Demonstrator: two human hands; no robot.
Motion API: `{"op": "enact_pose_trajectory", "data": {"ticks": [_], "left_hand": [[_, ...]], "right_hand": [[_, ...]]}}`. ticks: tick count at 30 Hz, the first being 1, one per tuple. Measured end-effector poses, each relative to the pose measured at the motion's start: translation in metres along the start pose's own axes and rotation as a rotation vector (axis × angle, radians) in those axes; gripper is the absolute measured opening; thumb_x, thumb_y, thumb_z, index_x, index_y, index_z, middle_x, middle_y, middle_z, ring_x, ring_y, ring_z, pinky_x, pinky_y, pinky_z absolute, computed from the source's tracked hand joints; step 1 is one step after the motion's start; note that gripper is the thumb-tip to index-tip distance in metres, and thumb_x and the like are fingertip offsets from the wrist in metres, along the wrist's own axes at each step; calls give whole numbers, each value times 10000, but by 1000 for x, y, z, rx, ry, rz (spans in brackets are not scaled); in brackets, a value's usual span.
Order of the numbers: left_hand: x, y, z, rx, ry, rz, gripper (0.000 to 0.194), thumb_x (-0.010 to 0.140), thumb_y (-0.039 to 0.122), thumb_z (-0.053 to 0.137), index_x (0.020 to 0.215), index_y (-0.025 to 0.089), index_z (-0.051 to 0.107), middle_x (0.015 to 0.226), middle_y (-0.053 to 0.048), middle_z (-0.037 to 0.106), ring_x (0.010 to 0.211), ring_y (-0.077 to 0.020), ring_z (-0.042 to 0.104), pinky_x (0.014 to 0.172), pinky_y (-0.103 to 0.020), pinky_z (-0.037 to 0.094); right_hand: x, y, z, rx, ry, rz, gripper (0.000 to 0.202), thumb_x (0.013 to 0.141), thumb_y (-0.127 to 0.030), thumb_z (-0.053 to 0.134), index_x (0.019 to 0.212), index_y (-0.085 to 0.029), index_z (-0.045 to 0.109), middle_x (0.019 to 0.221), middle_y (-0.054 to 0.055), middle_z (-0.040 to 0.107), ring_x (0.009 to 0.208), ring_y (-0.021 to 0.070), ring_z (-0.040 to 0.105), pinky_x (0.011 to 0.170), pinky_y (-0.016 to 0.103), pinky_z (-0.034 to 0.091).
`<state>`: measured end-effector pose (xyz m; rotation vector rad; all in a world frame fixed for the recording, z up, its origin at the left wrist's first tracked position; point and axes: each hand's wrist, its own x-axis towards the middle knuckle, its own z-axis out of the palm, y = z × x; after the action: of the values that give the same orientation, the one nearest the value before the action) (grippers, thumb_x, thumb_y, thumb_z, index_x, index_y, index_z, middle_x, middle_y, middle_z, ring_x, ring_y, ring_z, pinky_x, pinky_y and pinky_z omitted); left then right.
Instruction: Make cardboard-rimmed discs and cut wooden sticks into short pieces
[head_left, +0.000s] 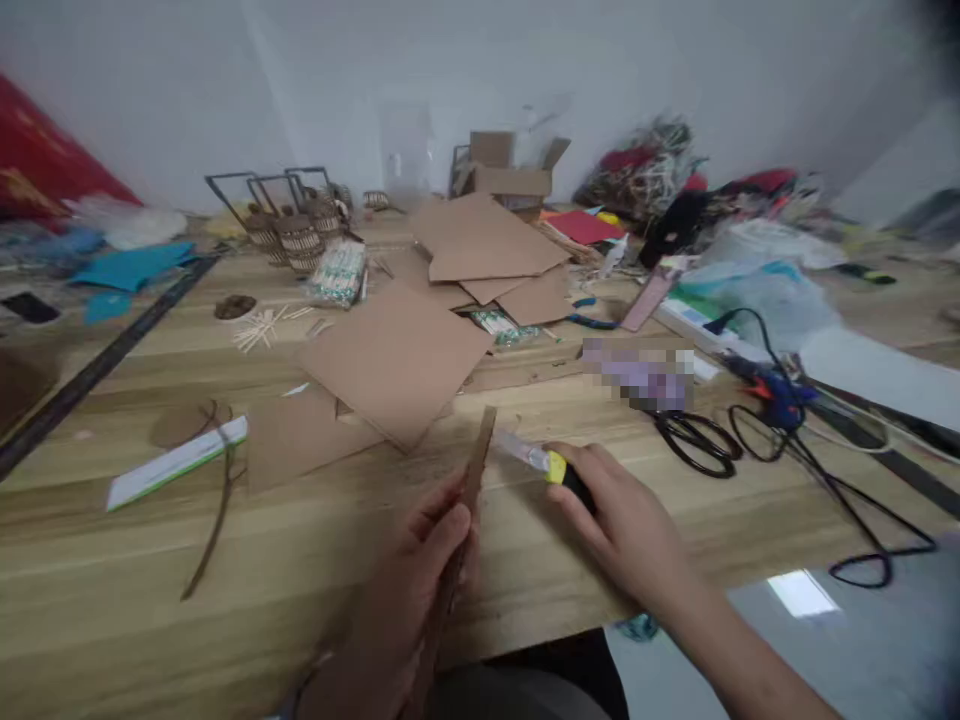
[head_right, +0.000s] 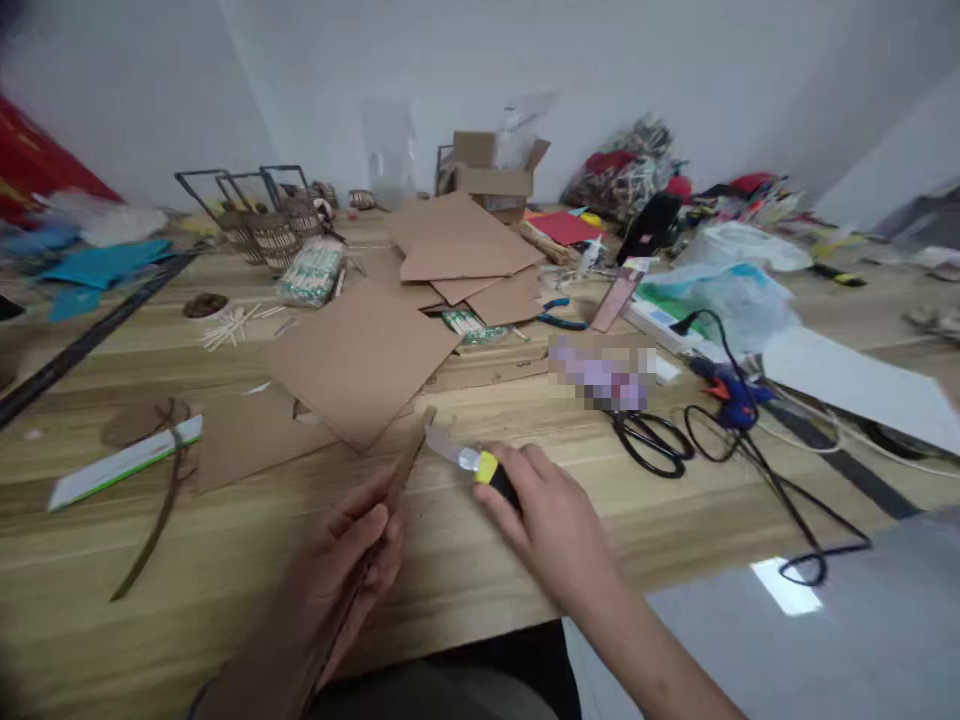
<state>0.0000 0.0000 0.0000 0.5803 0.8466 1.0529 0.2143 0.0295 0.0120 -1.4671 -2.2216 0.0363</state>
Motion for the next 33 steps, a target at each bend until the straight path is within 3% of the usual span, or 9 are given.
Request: {"op": "enact_pose_trajectory", "data": {"ticks": [8, 14, 21, 23, 26, 29, 33], "left_hand": [[-1, -1, 11, -52, 50, -73, 530, 736, 443, 805, 1189, 205, 667, 652, 61, 506, 507, -48, 343, 491, -195, 251], [-4, 4, 11, -225, -16, -135, 318, 694, 356, 859, 886, 176, 680, 664, 62, 527, 471, -15, 325, 456, -163, 250], [-2, 2, 6, -290, -82, -163, 304, 759, 308, 817, 1006, 172, 704, 714, 48, 530, 494, -12, 338, 467, -129, 307], [-3, 2, 4, -334, -115, -180, 274, 769, 287, 811, 1001, 171, 724, 716, 47, 527, 484, -10, 318, 446, -125, 299], [-5, 2, 1, -355, -114, -207, 325, 772, 272, 802, 1072, 167, 732, 711, 45, 515, 479, -14, 291, 415, -120, 277], [-5, 1, -3, -329, -42, -200, 425, 705, 294, 851, 1092, 165, 731, 690, 47, 518, 476, -13, 313, 413, -119, 282], [-6, 4, -10, -226, 115, -165, 494, 660, 328, 887, 1104, 199, 710, 699, 54, 539, 524, -27, 428, 477, -125, 355]], "right_hand": [[-7, -36, 7, 36, -54, -151, 491, 1032, -534, 292, 1177, -172, 591, 856, 91, 647, 713, 228, 665, 592, 333, 546], [-6, -23, 10, -5, -2, -157, 512, 1037, -529, 265, 1158, -159, 598, 823, 90, 640, 679, 228, 651, 570, 337, 533], [-9, -20, 11, -21, -7, -211, 516, 1030, -543, 276, 1174, -164, 594, 827, 89, 649, 689, 246, 650, 579, 350, 524], [-8, -9, 10, -59, -5, -150, 528, 1029, -553, 261, 1169, -173, 600, 833, 88, 653, 682, 244, 650, 578, 343, 511], [-3, 21, 6, -136, 32, 64, 535, 1039, -539, 234, 1145, -171, 606, 905, 109, 674, 712, 245, 666, 592, 333, 489], [3, 52, 3, -275, 5, 220, 480, 1029, -534, 308, 1154, -183, 611, 960, 114, 681, 738, 257, 668, 575, 320, 442], [7, 79, 5, -460, -143, 245, 398, 997, -508, 447, 1157, -197, 638, 959, 108, 677, 749, 260, 659, 569, 309, 399]]}}
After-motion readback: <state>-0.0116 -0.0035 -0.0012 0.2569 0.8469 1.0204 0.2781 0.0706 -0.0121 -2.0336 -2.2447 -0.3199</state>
